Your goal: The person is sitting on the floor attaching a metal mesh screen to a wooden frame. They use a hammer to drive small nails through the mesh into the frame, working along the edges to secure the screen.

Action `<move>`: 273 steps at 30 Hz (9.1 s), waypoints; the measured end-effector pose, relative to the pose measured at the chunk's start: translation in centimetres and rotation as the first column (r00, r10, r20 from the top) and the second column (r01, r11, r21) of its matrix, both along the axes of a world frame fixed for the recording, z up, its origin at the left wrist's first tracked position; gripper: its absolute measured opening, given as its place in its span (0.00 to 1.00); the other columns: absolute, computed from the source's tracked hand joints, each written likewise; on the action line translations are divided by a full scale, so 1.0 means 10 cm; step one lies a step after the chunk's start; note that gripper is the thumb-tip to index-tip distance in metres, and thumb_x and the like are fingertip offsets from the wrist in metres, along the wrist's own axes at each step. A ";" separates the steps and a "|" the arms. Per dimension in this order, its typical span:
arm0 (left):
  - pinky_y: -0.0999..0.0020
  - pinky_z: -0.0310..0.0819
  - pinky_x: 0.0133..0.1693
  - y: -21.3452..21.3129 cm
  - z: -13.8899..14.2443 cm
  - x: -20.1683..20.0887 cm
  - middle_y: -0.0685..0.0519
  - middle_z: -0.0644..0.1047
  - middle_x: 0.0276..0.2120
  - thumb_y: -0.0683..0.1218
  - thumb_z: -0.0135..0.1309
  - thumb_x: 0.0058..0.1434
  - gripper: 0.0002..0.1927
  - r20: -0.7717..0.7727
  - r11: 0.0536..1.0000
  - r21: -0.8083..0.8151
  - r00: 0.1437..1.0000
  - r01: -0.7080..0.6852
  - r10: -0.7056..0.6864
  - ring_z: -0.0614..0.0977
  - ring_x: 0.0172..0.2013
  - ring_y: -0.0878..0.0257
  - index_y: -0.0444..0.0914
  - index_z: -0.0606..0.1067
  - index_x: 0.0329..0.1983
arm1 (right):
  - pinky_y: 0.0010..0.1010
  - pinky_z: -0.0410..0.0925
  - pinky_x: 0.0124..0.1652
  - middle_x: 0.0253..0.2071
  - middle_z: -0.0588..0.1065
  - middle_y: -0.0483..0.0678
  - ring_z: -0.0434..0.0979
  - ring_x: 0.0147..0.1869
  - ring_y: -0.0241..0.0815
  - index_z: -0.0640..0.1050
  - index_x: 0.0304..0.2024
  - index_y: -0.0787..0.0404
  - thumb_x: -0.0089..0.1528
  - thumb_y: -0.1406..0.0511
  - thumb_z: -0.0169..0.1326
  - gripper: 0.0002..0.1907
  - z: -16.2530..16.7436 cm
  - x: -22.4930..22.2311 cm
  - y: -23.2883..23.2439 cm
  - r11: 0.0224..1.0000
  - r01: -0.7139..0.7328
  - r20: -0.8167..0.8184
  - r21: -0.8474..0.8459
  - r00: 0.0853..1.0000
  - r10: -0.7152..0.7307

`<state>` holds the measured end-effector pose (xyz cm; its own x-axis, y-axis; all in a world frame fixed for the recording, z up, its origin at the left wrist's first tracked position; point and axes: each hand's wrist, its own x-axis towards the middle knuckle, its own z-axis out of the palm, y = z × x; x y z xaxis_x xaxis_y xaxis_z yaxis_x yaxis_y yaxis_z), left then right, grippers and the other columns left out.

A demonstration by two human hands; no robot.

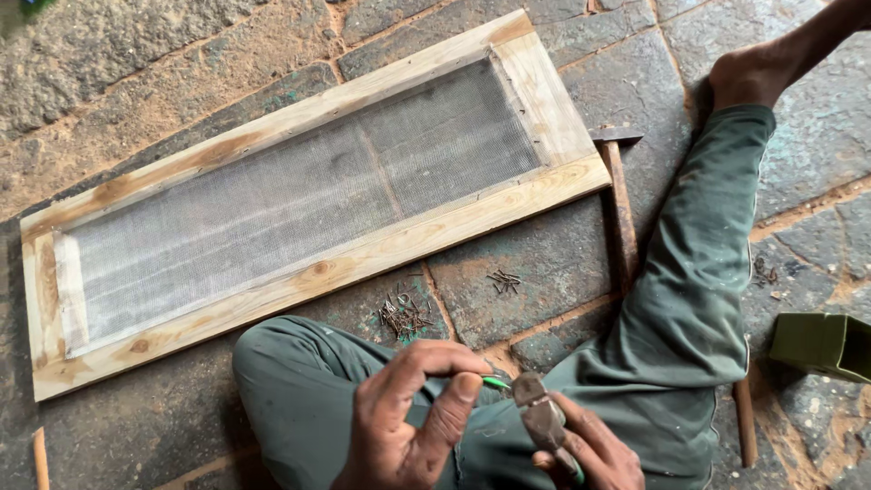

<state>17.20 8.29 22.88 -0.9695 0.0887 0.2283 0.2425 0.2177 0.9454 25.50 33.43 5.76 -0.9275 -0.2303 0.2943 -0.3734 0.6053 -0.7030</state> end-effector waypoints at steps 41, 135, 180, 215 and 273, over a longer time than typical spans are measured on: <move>0.62 0.84 0.49 0.32 -0.10 0.14 0.49 0.81 0.42 0.44 0.56 0.71 0.06 -0.161 0.979 -0.101 0.974 -0.178 0.160 0.87 0.46 0.59 0.36 0.76 0.44 | 0.30 0.75 0.30 0.31 0.81 0.49 0.84 0.31 0.40 0.80 0.28 0.60 0.52 0.63 0.69 0.10 0.12 -0.05 -0.08 0.970 -0.034 0.171 -0.240 0.982 0.077; 0.63 0.69 0.36 -0.82 -2.65 -1.85 0.56 0.73 0.26 0.47 0.54 0.68 0.09 0.043 0.837 -0.512 0.968 -0.193 0.249 0.72 0.28 0.63 0.40 0.79 0.33 | 0.24 0.77 0.40 0.44 0.80 0.49 0.80 0.43 0.31 0.76 0.62 0.66 0.65 0.70 0.60 0.22 0.30 -2.32 -0.81 0.948 0.253 0.551 -0.193 0.827 -0.108; 0.61 0.68 0.44 -0.84 -2.75 -1.87 0.55 0.72 0.30 0.45 0.50 0.71 0.08 -0.108 0.747 -0.649 0.989 -0.146 0.100 0.72 0.35 0.60 0.40 0.75 0.35 | 0.21 0.67 0.31 0.37 0.79 0.45 0.74 0.35 0.27 0.78 0.60 0.62 0.63 0.68 0.64 0.22 0.27 -2.28 -0.79 0.990 0.138 0.436 -0.022 0.893 -0.114; 0.59 0.68 0.38 -0.48 -2.44 -1.85 0.56 0.76 0.20 0.45 0.57 0.61 0.09 0.155 0.772 -0.504 0.839 -0.387 0.522 0.76 0.25 0.64 0.40 0.75 0.26 | 0.32 0.70 0.21 0.29 0.82 0.49 0.78 0.20 0.40 0.84 0.54 0.52 0.64 0.60 0.62 0.16 0.51 -3.92 -0.98 0.692 -0.470 0.383 0.547 0.876 0.292; 0.59 0.61 0.41 -0.51 -2.66 -1.62 0.54 0.69 0.32 0.47 0.50 0.71 0.06 -0.289 0.689 -0.500 0.851 -0.525 0.439 0.68 0.35 0.57 0.41 0.75 0.41 | 0.32 0.73 0.43 0.44 0.82 0.50 0.83 0.44 0.45 0.81 0.54 0.59 0.68 0.69 0.64 0.12 0.50 -2.49 -1.03 0.928 -0.036 -0.121 0.370 0.989 0.087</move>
<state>0.95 3.19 -3.69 -0.8761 -0.2323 0.4225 0.0730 0.8023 0.5924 0.61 23.09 10.78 -0.8661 -0.4010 0.2986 -0.4931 0.7834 -0.3784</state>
